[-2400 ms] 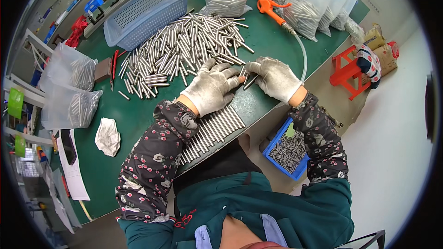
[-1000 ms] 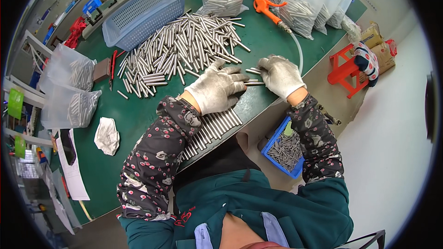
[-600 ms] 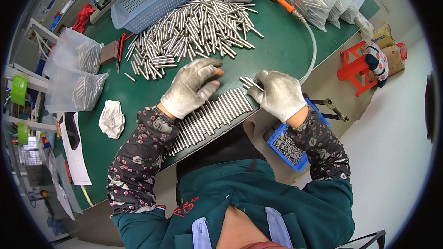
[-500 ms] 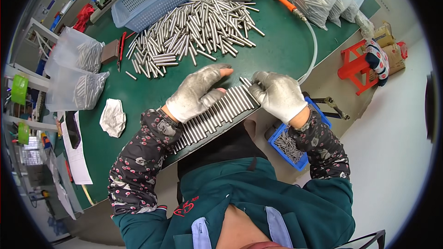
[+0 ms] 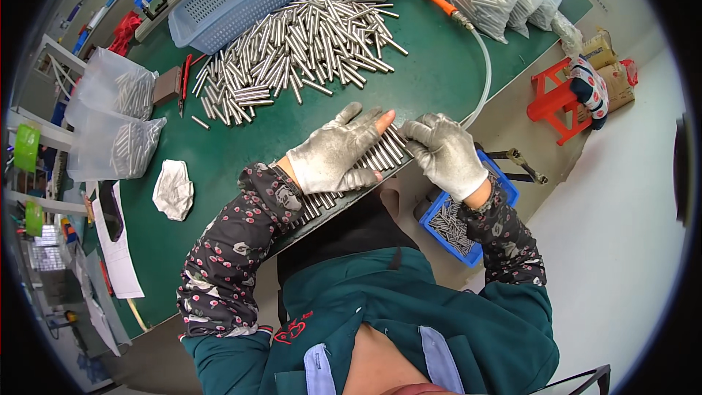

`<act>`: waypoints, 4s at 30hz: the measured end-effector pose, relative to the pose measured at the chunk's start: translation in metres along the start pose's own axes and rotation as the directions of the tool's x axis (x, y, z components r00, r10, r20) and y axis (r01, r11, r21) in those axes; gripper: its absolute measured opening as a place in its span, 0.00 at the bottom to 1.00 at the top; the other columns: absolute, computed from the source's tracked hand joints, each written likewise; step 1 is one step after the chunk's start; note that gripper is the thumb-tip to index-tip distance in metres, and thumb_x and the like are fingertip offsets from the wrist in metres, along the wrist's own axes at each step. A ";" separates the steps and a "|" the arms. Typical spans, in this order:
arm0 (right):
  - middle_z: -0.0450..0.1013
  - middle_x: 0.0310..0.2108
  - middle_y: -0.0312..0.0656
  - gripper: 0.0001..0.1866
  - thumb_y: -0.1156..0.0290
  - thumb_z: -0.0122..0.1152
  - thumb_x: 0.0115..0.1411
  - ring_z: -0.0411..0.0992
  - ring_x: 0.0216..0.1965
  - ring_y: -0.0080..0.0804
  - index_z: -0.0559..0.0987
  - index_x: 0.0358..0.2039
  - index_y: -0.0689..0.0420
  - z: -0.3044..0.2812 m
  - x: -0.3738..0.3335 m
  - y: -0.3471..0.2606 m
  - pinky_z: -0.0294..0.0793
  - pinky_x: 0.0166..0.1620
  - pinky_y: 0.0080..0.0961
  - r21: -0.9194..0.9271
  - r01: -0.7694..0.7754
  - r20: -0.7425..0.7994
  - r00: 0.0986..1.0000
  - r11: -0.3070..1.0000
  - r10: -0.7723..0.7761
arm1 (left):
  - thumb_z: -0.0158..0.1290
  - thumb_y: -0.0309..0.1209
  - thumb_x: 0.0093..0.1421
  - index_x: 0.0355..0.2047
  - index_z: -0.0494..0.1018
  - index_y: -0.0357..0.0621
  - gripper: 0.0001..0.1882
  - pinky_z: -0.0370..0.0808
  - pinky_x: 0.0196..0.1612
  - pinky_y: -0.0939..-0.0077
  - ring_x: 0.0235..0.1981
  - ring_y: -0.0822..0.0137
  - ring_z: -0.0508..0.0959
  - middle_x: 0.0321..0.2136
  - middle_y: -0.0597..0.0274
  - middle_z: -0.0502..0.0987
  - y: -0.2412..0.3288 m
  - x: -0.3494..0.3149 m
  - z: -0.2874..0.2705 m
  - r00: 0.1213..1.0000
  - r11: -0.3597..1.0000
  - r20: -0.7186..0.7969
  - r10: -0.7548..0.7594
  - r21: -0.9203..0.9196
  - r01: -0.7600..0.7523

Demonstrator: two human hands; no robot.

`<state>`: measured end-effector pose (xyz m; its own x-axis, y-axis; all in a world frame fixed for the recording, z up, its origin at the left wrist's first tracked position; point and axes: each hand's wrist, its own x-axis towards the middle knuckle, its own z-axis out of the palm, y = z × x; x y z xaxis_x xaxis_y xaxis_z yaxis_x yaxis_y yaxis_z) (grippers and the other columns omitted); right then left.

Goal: Arranging and aligning small metal pins on a workbench and bundling them with rubber bands.

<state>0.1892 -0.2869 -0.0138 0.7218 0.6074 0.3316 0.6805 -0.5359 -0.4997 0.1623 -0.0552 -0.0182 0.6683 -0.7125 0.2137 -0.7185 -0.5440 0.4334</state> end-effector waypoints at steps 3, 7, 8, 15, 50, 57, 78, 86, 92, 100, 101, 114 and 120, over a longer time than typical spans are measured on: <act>0.73 0.31 0.45 0.11 0.72 0.56 0.53 0.71 0.36 0.46 0.78 0.38 0.57 -0.001 -0.001 0.000 0.71 0.39 0.40 0.093 0.035 0.001 0.999 0.995 -0.035 | 0.51 0.48 0.59 0.66 0.39 0.33 0.47 0.51 0.66 0.55 0.61 0.45 0.60 0.57 0.38 0.62 -0.003 -0.002 -0.001 0.999 0.991 0.032 -0.027 -0.129 0.031; 0.74 0.34 0.47 0.17 0.66 0.60 0.48 0.71 0.39 0.48 0.78 0.39 0.58 -0.011 -0.004 0.000 0.70 0.42 0.38 0.143 0.021 -0.021 1.000 0.990 -0.018 | 0.50 0.46 0.61 0.66 0.36 0.36 0.46 0.57 0.63 0.66 0.61 0.46 0.61 0.60 0.41 0.59 -0.005 -0.014 -0.007 0.988 0.949 -0.146 -0.060 -0.316 0.011; 0.74 0.34 0.47 0.19 0.64 0.62 0.46 0.71 0.41 0.48 0.79 0.39 0.57 -0.012 -0.003 0.000 0.70 0.43 0.38 -0.006 0.125 -0.089 0.988 0.992 -0.125 | 0.48 0.51 0.61 0.67 0.36 0.36 0.47 0.54 0.64 0.64 0.62 0.46 0.59 0.60 0.41 0.59 -0.009 -0.018 -0.008 0.981 0.954 -0.183 -0.063 -0.300 0.005; 0.74 0.42 0.39 0.23 0.56 0.65 0.42 0.68 0.48 0.41 0.80 0.38 0.54 0.005 -0.010 0.003 0.65 0.48 0.41 -0.209 0.099 -0.056 0.992 0.973 -0.113 | 0.36 0.63 0.60 0.65 0.41 0.33 0.49 0.42 0.67 0.50 0.62 0.47 0.60 0.59 0.37 0.59 -0.005 -0.043 -0.007 0.998 0.991 -0.021 -0.054 -0.121 0.051; 0.73 0.44 0.49 0.27 0.52 0.64 0.48 0.69 0.49 0.48 0.78 0.41 0.61 0.007 -0.022 -0.001 0.66 0.52 0.41 -0.134 0.082 -0.116 0.988 0.988 -0.098 | 0.38 0.61 0.60 0.65 0.43 0.34 0.47 0.39 0.67 0.48 0.66 0.48 0.53 0.60 0.41 0.59 0.026 -0.130 -0.021 0.986 0.984 -0.019 -0.165 -0.070 0.163; 0.71 0.48 0.51 0.31 0.51 0.64 0.48 0.67 0.52 0.50 0.76 0.45 0.62 0.011 -0.023 -0.020 0.65 0.54 0.43 -0.160 0.096 -0.100 0.988 0.982 -0.113 | 0.35 0.65 0.59 0.66 0.42 0.36 0.49 0.38 0.67 0.49 0.66 0.51 0.53 0.61 0.42 0.59 0.020 -0.123 -0.016 0.987 0.987 -0.012 -0.157 -0.026 0.157; 0.61 0.60 0.50 0.36 0.47 0.59 0.51 0.54 0.64 0.46 0.69 0.55 0.57 0.046 -0.023 -0.093 0.45 0.66 0.46 -0.119 0.448 0.356 0.852 0.886 -0.383 | 0.33 0.64 0.60 0.66 0.45 0.39 0.46 0.39 0.66 0.46 0.65 0.44 0.55 0.62 0.46 0.58 0.060 -0.177 -0.017 0.952 0.956 -0.088 -0.292 -0.022 0.291; 0.62 0.59 0.51 0.36 0.47 0.60 0.51 0.54 0.64 0.47 0.69 0.55 0.57 0.050 -0.022 -0.099 0.46 0.66 0.48 -0.096 0.468 0.363 0.838 0.878 -0.407 | 0.36 0.66 0.58 0.65 0.51 0.46 0.45 0.45 0.66 0.49 0.64 0.45 0.57 0.62 0.48 0.58 0.068 -0.170 -0.010 0.953 0.902 -0.026 -0.302 0.316 0.295; 0.61 0.59 0.52 0.38 0.46 0.58 0.52 0.54 0.64 0.48 0.67 0.57 0.59 0.058 -0.014 -0.109 0.46 0.67 0.47 -0.051 0.541 0.422 0.773 0.839 -0.473 | 0.44 0.61 0.56 0.63 0.55 0.46 0.43 0.45 0.66 0.49 0.64 0.48 0.57 0.63 0.50 0.57 0.072 -0.182 -0.017 0.943 0.901 -0.029 -0.333 0.285 0.327; 0.59 0.61 0.52 0.39 0.46 0.57 0.53 0.54 0.64 0.49 0.66 0.58 0.60 0.055 -0.004 -0.112 0.45 0.67 0.45 0.001 0.574 0.411 0.746 0.819 -0.524 | 0.37 0.66 0.58 0.65 0.51 0.43 0.46 0.43 0.66 0.49 0.66 0.47 0.53 0.64 0.47 0.54 0.078 -0.199 -0.019 0.909 0.905 -0.196 -0.369 0.149 0.399; 0.59 0.61 0.53 0.40 0.42 0.53 0.55 0.54 0.64 0.50 0.64 0.59 0.59 0.053 -0.004 -0.106 0.45 0.67 0.46 -0.100 0.565 0.364 0.787 0.819 -0.498 | 0.35 0.65 0.59 0.66 0.47 0.40 0.47 0.42 0.66 0.49 0.66 0.43 0.52 0.63 0.39 0.53 0.081 -0.205 -0.023 0.891 0.894 -0.240 -0.386 0.139 0.425; 0.56 0.62 0.59 0.47 0.37 0.52 0.52 0.50 0.65 0.54 0.59 0.62 0.59 0.052 -0.010 -0.082 0.41 0.67 0.48 -0.233 0.473 0.376 0.850 0.850 -0.370 | 0.57 0.54 0.46 0.64 0.50 0.40 0.51 0.44 0.66 0.48 0.64 0.46 0.56 0.62 0.45 0.57 0.125 -0.215 0.000 0.741 0.664 -0.241 -0.627 0.333 0.670; 0.56 0.61 0.60 0.46 0.37 0.51 0.52 0.52 0.64 0.56 0.60 0.62 0.60 0.030 -0.008 -0.065 0.44 0.66 0.50 -0.276 0.432 0.254 0.894 0.859 -0.368 | 0.51 0.58 0.51 0.64 0.48 0.40 0.50 0.45 0.65 0.46 0.63 0.44 0.56 0.61 0.41 0.56 0.122 -0.208 0.008 0.754 0.706 -0.343 -0.560 0.279 0.651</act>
<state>0.1351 -0.2391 -0.0083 0.3632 0.8895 0.2773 0.9308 -0.3597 -0.0654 -0.0661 0.0230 -0.0173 0.9725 -0.0812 0.2184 -0.1262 -0.9715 0.2009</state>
